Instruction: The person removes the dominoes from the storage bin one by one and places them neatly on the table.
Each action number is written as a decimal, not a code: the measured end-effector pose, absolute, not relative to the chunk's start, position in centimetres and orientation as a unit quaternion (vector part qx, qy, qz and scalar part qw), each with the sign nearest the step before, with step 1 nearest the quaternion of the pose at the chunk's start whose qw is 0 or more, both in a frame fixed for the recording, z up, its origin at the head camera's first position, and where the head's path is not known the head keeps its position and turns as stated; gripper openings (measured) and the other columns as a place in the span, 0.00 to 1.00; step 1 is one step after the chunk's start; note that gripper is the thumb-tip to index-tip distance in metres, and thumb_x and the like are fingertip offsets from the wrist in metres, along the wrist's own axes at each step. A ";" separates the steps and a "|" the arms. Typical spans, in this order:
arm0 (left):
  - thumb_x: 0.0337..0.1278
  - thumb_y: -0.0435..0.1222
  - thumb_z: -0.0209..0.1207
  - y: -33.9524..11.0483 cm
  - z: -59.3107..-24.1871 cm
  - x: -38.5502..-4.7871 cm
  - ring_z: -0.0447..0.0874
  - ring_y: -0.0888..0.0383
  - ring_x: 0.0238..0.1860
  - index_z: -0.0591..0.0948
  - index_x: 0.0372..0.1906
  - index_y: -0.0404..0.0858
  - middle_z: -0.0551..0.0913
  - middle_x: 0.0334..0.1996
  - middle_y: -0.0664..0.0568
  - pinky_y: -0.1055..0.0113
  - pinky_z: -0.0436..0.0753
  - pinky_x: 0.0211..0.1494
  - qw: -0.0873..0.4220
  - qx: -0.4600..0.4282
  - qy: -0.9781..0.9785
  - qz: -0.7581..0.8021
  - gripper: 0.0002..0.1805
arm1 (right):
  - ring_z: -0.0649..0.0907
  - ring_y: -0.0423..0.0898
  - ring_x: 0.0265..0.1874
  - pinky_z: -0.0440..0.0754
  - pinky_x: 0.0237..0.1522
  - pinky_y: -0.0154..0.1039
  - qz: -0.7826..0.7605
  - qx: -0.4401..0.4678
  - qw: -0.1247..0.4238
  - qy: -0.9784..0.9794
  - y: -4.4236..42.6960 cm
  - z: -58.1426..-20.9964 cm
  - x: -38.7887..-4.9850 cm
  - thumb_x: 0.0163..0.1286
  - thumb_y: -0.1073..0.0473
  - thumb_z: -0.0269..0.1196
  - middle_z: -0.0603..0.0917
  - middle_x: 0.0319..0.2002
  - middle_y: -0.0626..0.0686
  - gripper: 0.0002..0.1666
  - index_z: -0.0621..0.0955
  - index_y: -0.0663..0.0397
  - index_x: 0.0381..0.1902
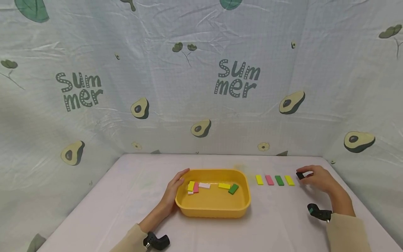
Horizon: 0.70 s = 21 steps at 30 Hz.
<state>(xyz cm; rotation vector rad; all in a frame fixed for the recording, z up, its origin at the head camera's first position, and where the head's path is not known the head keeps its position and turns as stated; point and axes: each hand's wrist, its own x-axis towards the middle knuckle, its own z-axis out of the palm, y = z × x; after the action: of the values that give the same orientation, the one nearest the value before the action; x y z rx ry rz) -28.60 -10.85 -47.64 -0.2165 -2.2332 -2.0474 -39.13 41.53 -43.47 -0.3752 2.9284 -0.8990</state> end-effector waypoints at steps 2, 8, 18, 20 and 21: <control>0.82 0.39 0.38 -11.0 -47.6 -28.6 0.56 0.42 0.82 0.65 0.79 0.39 0.62 0.81 0.43 0.42 0.52 0.85 0.051 -0.072 -0.736 -0.672 0.27 | 0.81 0.65 0.48 0.85 0.42 0.46 -0.293 -0.114 0.033 0.949 41.5 -43.9 -39.2 0.65 0.61 0.68 0.73 0.61 0.81 0.32 0.75 0.76 0.62; 0.82 0.39 0.38 -11.0 -47.7 -28.7 0.56 0.42 0.81 0.66 0.78 0.40 0.62 0.80 0.43 0.42 0.53 0.84 0.050 -0.071 -0.743 -0.664 0.27 | 0.80 0.70 0.48 0.86 0.43 0.51 -0.283 -0.113 0.032 0.952 41.4 -44.6 -39.2 0.65 0.59 0.69 0.72 0.59 0.82 0.34 0.75 0.78 0.62; 0.82 0.39 0.37 -11.1 -47.7 -28.8 0.55 0.42 0.82 0.65 0.79 0.40 0.61 0.81 0.44 0.43 0.53 0.84 0.045 -0.070 -0.734 -0.674 0.27 | 0.76 0.75 0.53 0.84 0.49 0.61 -0.291 -0.090 0.052 0.951 40.8 -44.5 -39.2 0.65 0.59 0.69 0.68 0.63 0.83 0.36 0.73 0.75 0.65; 0.82 0.39 0.38 -11.1 -47.7 -28.8 0.56 0.42 0.82 0.65 0.79 0.40 0.61 0.81 0.43 0.43 0.52 0.84 0.045 -0.071 -0.734 -0.674 0.27 | 0.76 0.75 0.53 0.83 0.50 0.63 -0.291 -0.084 0.057 0.951 40.7 -44.6 -39.2 0.65 0.59 0.69 0.67 0.63 0.83 0.36 0.73 0.75 0.65; 0.82 0.39 0.38 -11.2 -47.7 -28.7 0.56 0.42 0.82 0.65 0.79 0.40 0.61 0.81 0.43 0.43 0.52 0.84 0.045 -0.071 -0.734 -0.674 0.27 | 0.76 0.75 0.53 0.83 0.50 0.62 -0.292 -0.085 0.057 0.951 40.6 -44.7 -39.2 0.65 0.60 0.69 0.67 0.63 0.83 0.36 0.73 0.75 0.65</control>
<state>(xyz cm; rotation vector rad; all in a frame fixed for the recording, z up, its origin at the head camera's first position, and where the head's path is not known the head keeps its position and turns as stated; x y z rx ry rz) -28.69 -11.19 -47.71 -0.2163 -2.2413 -2.0581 -39.20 40.61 -44.73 -0.2568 2.8834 -0.8862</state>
